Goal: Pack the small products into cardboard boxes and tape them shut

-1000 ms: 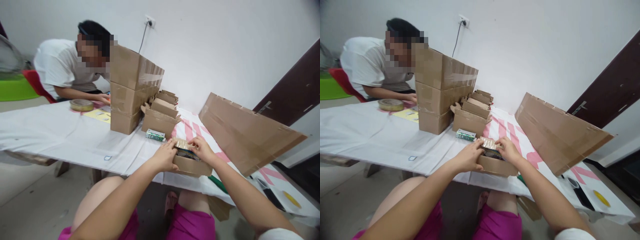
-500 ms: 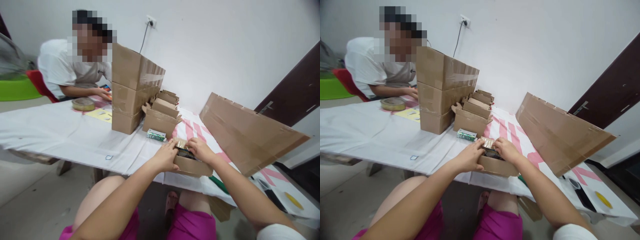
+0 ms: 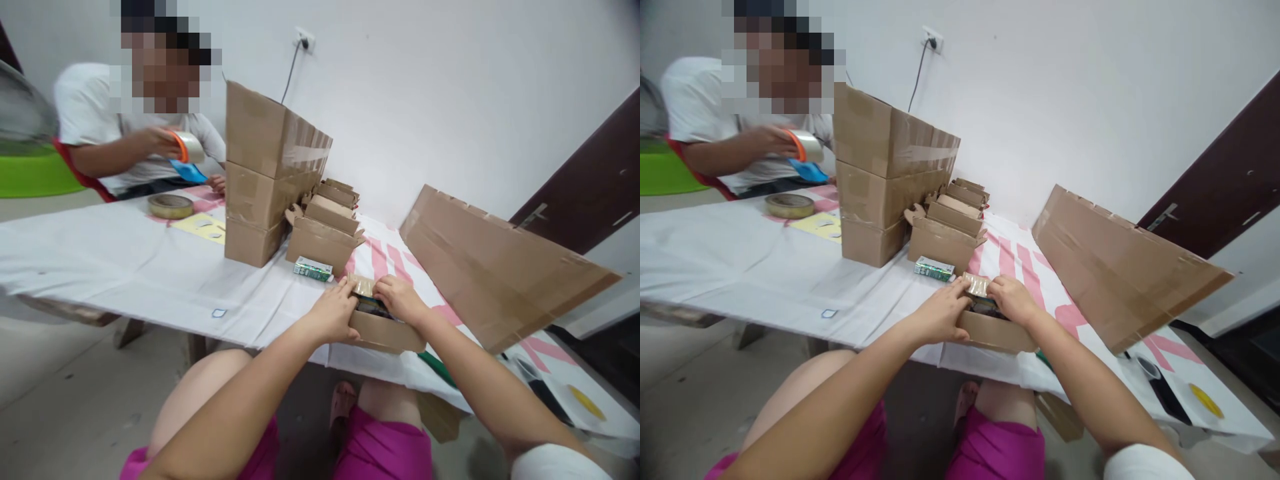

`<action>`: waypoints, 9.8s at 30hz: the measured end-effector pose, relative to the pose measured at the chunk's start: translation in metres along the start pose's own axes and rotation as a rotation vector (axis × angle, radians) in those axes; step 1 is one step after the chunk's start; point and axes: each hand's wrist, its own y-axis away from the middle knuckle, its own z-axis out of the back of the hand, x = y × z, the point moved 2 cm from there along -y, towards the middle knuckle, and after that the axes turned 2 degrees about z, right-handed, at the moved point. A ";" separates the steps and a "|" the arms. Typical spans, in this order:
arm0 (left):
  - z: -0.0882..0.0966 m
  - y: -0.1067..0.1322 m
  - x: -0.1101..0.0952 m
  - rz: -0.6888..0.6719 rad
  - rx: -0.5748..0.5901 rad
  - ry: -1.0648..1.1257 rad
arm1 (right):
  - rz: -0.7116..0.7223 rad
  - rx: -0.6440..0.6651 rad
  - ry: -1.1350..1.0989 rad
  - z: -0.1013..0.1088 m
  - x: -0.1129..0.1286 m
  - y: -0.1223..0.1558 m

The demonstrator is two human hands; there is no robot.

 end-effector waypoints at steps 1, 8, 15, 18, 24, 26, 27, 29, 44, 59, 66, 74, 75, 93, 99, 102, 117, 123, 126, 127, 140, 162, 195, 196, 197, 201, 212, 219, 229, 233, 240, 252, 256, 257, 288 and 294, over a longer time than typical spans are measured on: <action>0.000 0.000 0.000 -0.002 -0.002 -0.002 | -0.001 -0.013 -0.002 -0.001 0.000 -0.001; 0.001 0.000 0.000 0.004 -0.009 0.005 | -0.159 -0.025 0.002 -0.008 -0.002 -0.006; 0.000 0.000 0.001 -0.002 -0.017 0.008 | -0.307 -0.058 -0.021 -0.014 -0.002 -0.015; -0.001 -0.001 0.001 -0.005 -0.011 -0.011 | -0.399 -0.083 -0.057 -0.019 -0.004 -0.020; -0.001 -0.001 0.001 0.003 -0.021 -0.022 | -0.593 -0.162 -0.225 -0.027 -0.016 -0.026; -0.001 -0.001 0.001 0.000 -0.022 -0.025 | -0.644 -0.189 -0.315 -0.031 -0.024 -0.027; -0.001 -0.001 0.001 -0.005 -0.023 -0.025 | -0.668 -0.201 -0.366 -0.034 -0.028 -0.027; 0.000 -0.001 0.001 -0.010 -0.024 -0.023 | -0.718 -0.225 -0.472 -0.040 -0.037 -0.029; -0.003 0.000 0.005 -0.013 -0.036 -0.030 | -1.074 -0.554 -0.383 -0.023 -0.129 0.117; 0.000 -0.004 -0.003 0.019 -0.007 -0.038 | -0.690 0.022 0.320 -0.081 -0.089 0.328; -0.001 -0.004 -0.002 0.023 -0.014 -0.035 | -0.829 -0.014 0.154 -0.119 -0.065 0.332; -0.005 -0.004 0.002 -0.007 -0.057 0.022 | -0.974 -0.092 -0.047 -0.116 -0.058 0.346; -0.006 -0.004 0.002 -0.004 -0.055 0.037 | -0.997 -0.099 -0.090 -0.114 -0.054 0.349; -0.038 -0.037 0.052 0.020 -0.174 0.681 | -1.059 -0.495 -0.237 -0.062 -0.078 0.267; -0.024 -0.028 0.051 0.034 -0.079 0.606 | -0.699 -0.637 -0.341 -0.019 -0.038 0.174; -0.022 -0.026 0.049 0.020 -0.053 0.592 | -0.478 -0.514 -0.402 -0.001 -0.007 0.125; -0.022 -0.021 0.037 -0.035 -0.143 0.642 | -0.451 0.102 -0.015 -0.002 0.020 0.057; -0.023 -0.021 0.038 -0.003 -0.147 0.744 | -0.564 -0.012 -0.027 -0.017 -0.024 0.075; -0.021 -0.019 0.036 0.040 -0.145 0.665 | -0.614 0.130 -0.217 -0.028 -0.041 0.083; -0.020 -0.018 0.034 0.042 -0.147 0.635 | -0.619 0.168 -0.256 -0.029 -0.043 0.084; 0.000 -0.003 -0.008 -0.186 -0.295 0.060 | -0.567 0.123 -0.246 -0.033 -0.043 0.084; -0.007 -0.012 0.006 -0.110 -0.212 0.139 | -0.246 -0.041 -0.248 -0.007 -0.010 0.071; -0.003 0.012 -0.041 -0.299 -0.257 0.002 | -0.449 0.414 -0.318 -0.013 -0.033 0.053; -0.008 0.013 -0.047 -0.291 -0.236 -0.024 | -0.442 0.420 -0.329 -0.016 -0.031 0.052; -0.013 0.013 -0.051 -0.268 -0.215 -0.061 | -0.439 0.417 -0.336 -0.018 -0.029 0.051; -0.026 0.009 -0.054 -0.144 -0.142 -0.199 | -0.479 0.295 -0.348 -0.020 -0.024 0.048; 0.011 0.014 -0.013 0.023 -0.147 -0.305 | -0.705 -0.597 -0.769 0.044 -0.063 0.083; 0.029 0.022 0.033 0.291 -0.164 -0.326 | -0.842 -0.712 -1.110 0.037 -0.065 0.108; 0.049 0.001 -0.039 -0.135 -0.320 0.458 | -0.612 -0.220 -0.992 0.045 -0.034 0.103; 0.051 -0.034 -0.044 -0.128 0.053 0.936 | -0.526 -0.147 -0.990 0.067 -0.036 0.090; 0.086 -0.096 -0.017 0.160 -0.226 1.134 | -0.564 -0.324 -1.275 0.055 -0.089 0.063; 0.072 -0.115 -0.052 0.155 -0.193 1.004 | -0.456 -0.679 -1.435 0.021 -0.080 0.050; 0.038 -0.050 -0.078 -0.122 -0.358 0.607 | -0.534 -0.738 -1.685 -0.027 -0.064 0.099; 0.027 -0.030 -0.080 -0.169 -0.403 0.451 | -0.613 -0.780 -1.739 -0.045 -0.058 0.111; -0.045 0.040 0.064 0.504 -0.127 -0.282 | -0.803 -1.079 -1.964 -0.140 0.005 0.150; -0.053 0.011 0.084 0.652 -0.153 -0.364 | -0.802 -1.079 -1.939 -0.142 0.005 0.151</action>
